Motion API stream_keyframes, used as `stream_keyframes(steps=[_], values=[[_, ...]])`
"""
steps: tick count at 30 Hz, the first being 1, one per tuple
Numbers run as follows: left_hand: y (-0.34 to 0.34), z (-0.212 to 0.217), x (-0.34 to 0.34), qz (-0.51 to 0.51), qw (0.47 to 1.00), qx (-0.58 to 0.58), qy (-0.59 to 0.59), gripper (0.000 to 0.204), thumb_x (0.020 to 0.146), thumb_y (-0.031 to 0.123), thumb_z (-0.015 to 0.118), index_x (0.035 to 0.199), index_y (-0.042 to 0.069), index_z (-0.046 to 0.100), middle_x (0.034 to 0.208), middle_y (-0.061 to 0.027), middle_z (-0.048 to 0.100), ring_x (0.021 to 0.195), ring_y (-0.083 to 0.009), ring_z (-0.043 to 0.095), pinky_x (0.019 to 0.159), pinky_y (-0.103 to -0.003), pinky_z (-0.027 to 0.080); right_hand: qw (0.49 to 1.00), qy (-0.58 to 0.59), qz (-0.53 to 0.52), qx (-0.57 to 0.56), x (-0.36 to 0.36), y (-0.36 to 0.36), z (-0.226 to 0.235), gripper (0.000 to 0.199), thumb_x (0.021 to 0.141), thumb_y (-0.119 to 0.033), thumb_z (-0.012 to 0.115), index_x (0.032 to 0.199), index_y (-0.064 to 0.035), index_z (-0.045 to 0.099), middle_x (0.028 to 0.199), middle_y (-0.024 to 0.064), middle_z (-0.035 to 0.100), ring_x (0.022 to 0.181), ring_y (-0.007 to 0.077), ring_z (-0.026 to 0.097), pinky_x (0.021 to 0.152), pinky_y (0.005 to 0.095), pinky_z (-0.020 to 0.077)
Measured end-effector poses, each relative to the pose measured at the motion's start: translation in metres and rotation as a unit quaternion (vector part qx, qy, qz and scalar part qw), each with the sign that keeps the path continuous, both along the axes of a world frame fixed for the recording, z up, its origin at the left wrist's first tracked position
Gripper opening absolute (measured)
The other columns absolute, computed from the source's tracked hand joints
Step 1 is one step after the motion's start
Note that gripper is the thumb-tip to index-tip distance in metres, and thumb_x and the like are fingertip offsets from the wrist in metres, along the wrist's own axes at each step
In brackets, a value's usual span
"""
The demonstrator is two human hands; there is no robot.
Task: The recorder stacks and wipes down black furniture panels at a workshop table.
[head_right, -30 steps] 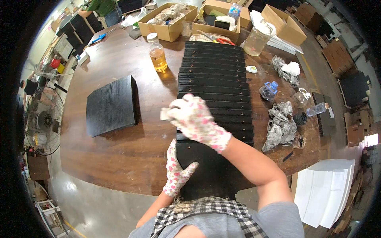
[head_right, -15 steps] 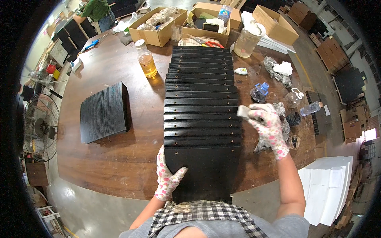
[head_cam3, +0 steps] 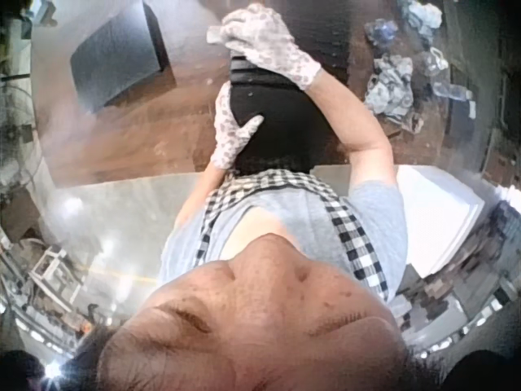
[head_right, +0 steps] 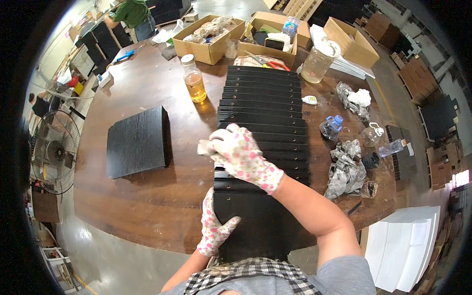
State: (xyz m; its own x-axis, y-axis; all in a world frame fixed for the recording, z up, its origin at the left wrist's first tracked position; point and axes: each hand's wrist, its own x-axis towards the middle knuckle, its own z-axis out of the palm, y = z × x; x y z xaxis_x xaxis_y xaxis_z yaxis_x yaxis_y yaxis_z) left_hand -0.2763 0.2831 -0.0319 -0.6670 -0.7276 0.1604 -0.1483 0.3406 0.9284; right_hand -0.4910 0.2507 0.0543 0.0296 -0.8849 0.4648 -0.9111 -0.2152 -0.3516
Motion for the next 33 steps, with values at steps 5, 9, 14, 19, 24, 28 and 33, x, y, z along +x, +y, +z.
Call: stream_keyframes(steps=[5,9,14,19,24,28,33], values=[[-0.002,0.001,0.004,0.011,1.0,0.002,0.008,0.091,0.072,0.029,0.081,0.144,0.0,0.033,0.139,-0.0201,0.042,0.129,-0.0352,0.04,0.109,-0.046,0.033,0.999,-0.013,-0.048,0.02,-0.072,0.092,0.012,0.018,0.073,-0.014,0.076,0.088,-0.0127,0.067,0.101,0.0042,0.067,0.092,0.0276,0.059,0.081,0.0395,0.047],[-0.001,0.003,0.002,-0.001,1.0,0.004,-0.003,0.091,0.074,0.035,0.079,0.144,0.0,0.032,0.139,-0.0193,0.042,0.131,-0.0345,0.039,0.108,-0.046,0.032,0.969,-0.068,-0.23,0.052,-0.131,0.181,0.016,0.024,0.071,-0.003,0.075,0.093,-0.0091,0.068,0.107,0.0083,0.066,0.103,0.0276,0.059,0.089,0.0384,0.0472],[-0.002,0.006,0.004,0.01,1.0,0.001,-0.011,0.09,0.071,0.027,0.083,0.142,-0.001,0.035,0.14,-0.0224,0.042,0.13,-0.0378,0.042,0.107,-0.045,0.037,0.986,-0.02,-0.164,0.022,-0.112,0.131,0.025,0.023,0.07,-0.005,0.077,0.09,-0.009,0.067,0.107,0.0066,0.066,0.1,0.0278,0.059,0.088,0.0384,0.0471],[0.0,0.001,0.0,0.008,1.0,0.0,0.004,0.093,0.072,0.029,0.082,0.144,0.0,0.032,0.139,-0.0202,0.042,0.13,-0.0342,0.042,0.109,-0.044,0.034,0.996,-0.033,-0.079,-0.004,-0.074,0.064,0.006,0.023,0.066,-0.009,0.079,0.085,-0.0106,0.066,0.102,0.0037,0.067,0.093,0.026,0.059,0.08,0.0376,0.0489],[-0.002,0.0,0.003,0.0,1.0,0.005,-0.01,0.093,0.071,0.028,0.082,0.144,0.0,0.032,0.14,-0.0208,0.041,0.131,-0.0347,0.041,0.109,-0.044,0.034,1.0,-0.001,0.004,-0.027,-0.015,-0.016,-0.004,0.018,0.071,-0.013,0.076,0.085,-0.0109,0.065,0.099,0.0028,0.064,0.088,0.0262,0.056,0.077,0.0381,0.0474],[0.0,0.0,0.001,0.007,1.0,0.004,-0.014,0.094,0.07,0.028,0.083,0.144,0.0,0.032,0.14,-0.0214,0.041,0.131,-0.0351,0.041,0.109,-0.045,0.034,1.0,0.013,0.005,0.002,-0.008,-0.023,0.002,0.02,0.07,-0.01,0.076,0.087,-0.0106,0.065,0.101,0.0028,0.064,0.09,0.0265,0.055,0.08,0.0379,0.0462],[-0.002,-0.003,0.003,0.006,1.0,-0.005,-0.001,0.094,0.071,0.033,0.082,0.144,0.0,0.032,0.138,-0.0198,0.042,0.127,-0.0339,0.043,0.107,-0.045,0.035,1.0,-0.001,-0.028,0.002,-0.077,0.062,0.005,0.022,0.071,-0.012,0.077,0.091,-0.0117,0.066,0.105,0.0047,0.066,0.093,0.028,0.058,0.084,0.0395,0.0465]])
